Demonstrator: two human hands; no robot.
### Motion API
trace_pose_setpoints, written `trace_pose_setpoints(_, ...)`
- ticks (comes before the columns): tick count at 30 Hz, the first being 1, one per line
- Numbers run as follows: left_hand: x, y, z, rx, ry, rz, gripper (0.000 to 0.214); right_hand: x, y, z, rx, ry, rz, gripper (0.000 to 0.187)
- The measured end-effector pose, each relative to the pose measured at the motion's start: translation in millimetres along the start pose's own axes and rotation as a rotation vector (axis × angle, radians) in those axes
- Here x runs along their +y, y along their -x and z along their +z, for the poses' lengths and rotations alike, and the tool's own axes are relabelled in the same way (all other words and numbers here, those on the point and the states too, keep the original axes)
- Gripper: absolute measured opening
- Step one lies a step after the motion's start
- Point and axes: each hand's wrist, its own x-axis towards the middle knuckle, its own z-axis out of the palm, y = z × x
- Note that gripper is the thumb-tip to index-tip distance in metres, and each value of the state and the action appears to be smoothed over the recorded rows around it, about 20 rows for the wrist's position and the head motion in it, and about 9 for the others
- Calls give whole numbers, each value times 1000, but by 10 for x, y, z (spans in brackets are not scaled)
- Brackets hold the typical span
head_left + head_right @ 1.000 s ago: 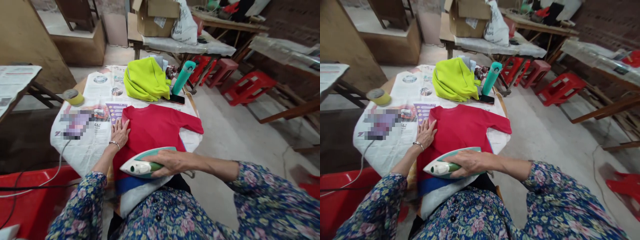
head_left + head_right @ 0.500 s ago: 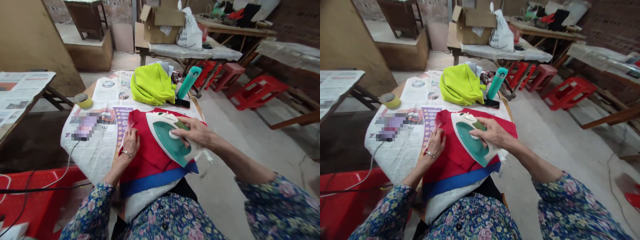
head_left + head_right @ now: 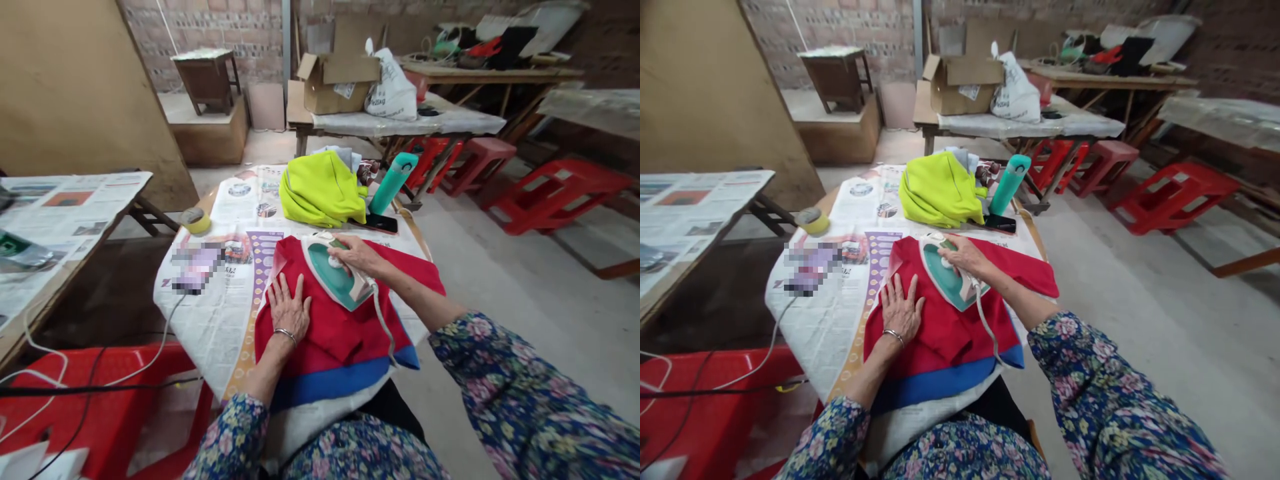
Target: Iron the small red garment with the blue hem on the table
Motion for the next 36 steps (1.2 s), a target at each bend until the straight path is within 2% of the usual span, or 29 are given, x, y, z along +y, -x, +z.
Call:
trace_pose_setpoints(4,19,-12,-88,-28,19,7,58,161,111,-330,184,42,56,39)
trace_pose_setpoints(8,39,-40,-173,-58,27,-2,60,332,347,-631,357,25,180,41)
trace_pose_setpoints(12,46,-70,-219,-79,38,-4,66,492,620,-836,448,28,270,54)
trace_pose_setpoints(15,0,-85,-231,-66,58,13,70,537,839,-904,491,16,328,51)
trace_pose_setpoints(17,-44,-97,-241,-50,73,32,69,518,996,-899,486,35,327,47)
trace_pose_setpoints(20,-34,-109,-258,-43,76,58,61,442,1235,-814,447,85,242,49)
trace_pose_setpoints(22,76,-87,-255,-68,71,98,56,388,1379,-704,411,86,164,54)
trace_pose_setpoints(25,361,19,-188,-139,100,193,59,348,1543,-478,324,42,99,64)
trace_pose_setpoints(27,531,115,-109,-155,122,220,62,362,1615,-315,248,4,102,67)
trace_pose_setpoints(29,607,199,-33,-124,128,221,65,397,1669,-179,182,-30,135,68)
trace_pose_setpoints(32,545,265,30,-87,128,269,65,459,1745,-100,142,-33,207,70)
trace_pose_setpoints(36,413,281,9,-109,114,351,63,542,1876,-264,195,27,292,77)
